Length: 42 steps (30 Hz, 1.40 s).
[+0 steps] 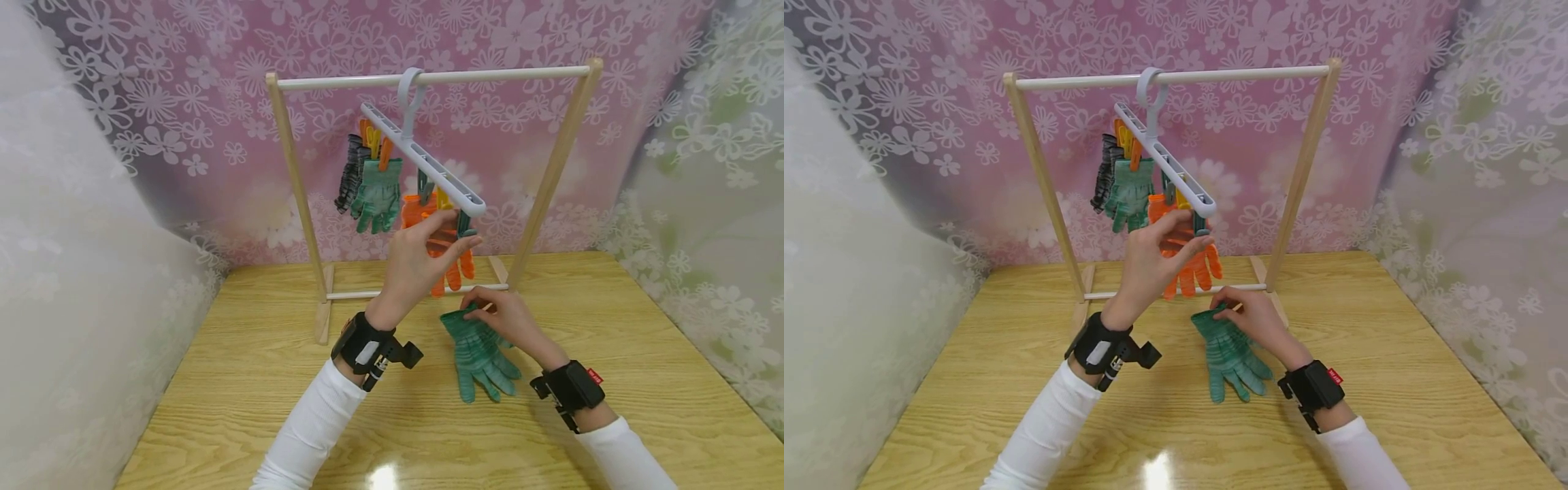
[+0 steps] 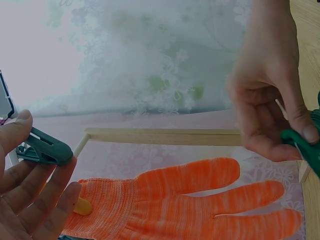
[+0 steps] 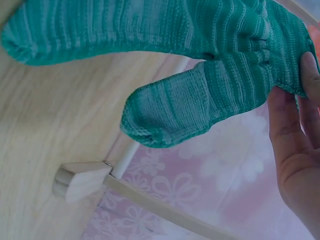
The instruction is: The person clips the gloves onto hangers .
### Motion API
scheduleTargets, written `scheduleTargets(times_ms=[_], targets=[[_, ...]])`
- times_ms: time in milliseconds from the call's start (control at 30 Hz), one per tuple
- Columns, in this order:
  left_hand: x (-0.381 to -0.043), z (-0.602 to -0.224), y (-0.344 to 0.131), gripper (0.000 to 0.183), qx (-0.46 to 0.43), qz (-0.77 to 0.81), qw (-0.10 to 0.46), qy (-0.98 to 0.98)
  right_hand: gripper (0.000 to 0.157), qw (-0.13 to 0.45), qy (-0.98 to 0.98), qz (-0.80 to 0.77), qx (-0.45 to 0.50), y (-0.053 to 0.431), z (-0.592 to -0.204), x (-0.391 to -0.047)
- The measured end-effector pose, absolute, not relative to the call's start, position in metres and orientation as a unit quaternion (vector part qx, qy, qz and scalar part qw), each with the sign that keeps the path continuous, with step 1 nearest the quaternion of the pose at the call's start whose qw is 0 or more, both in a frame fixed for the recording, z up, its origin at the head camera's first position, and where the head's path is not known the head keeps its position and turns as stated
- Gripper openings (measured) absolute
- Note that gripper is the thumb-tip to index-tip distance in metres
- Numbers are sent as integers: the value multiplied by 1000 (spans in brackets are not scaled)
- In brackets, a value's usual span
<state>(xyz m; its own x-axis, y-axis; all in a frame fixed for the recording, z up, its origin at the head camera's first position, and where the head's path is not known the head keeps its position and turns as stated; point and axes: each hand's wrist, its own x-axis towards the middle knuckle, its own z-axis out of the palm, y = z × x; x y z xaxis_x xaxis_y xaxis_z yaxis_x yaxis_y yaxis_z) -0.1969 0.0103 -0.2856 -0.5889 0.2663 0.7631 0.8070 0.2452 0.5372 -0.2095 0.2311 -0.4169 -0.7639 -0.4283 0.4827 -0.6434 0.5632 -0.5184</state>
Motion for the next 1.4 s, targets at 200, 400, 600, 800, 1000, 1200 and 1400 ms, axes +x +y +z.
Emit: scheduleTargets(times_ms=[200, 400, 600, 800, 1000, 1200, 1400], targets=[[-195, -284, 10, 38, -364, -498, 271, -739, 26, 190, -852, 363, 327, 231, -408, -207], [-195, -283, 10, 37, -361, -493, 267, -745, 28, 219, -830, 386, 339, 227, -392, -200], [-195, -282, 10, 37, -352, -485, 262, -756, 28, 249, -808, 412, 340, 221, -377, -195], [-193, -278, 10, 35, -343, -481, 251, -767, 28, 274, -802, 416, 328, 217, -364, -193], [-192, -276, 12, 32, -337, -493, 228, -769, 30, 291, -789, 444, 311, 213, -356, -190], [-192, -275, 15, 28, -347, -518, 211, -753, 29, 317, -765, 474, 300, 207, -346, -189], [-191, -274, 18, 25, -342, -518, 211, -755, 22, 330, -758, 481, 293, 204, -339, -188]])
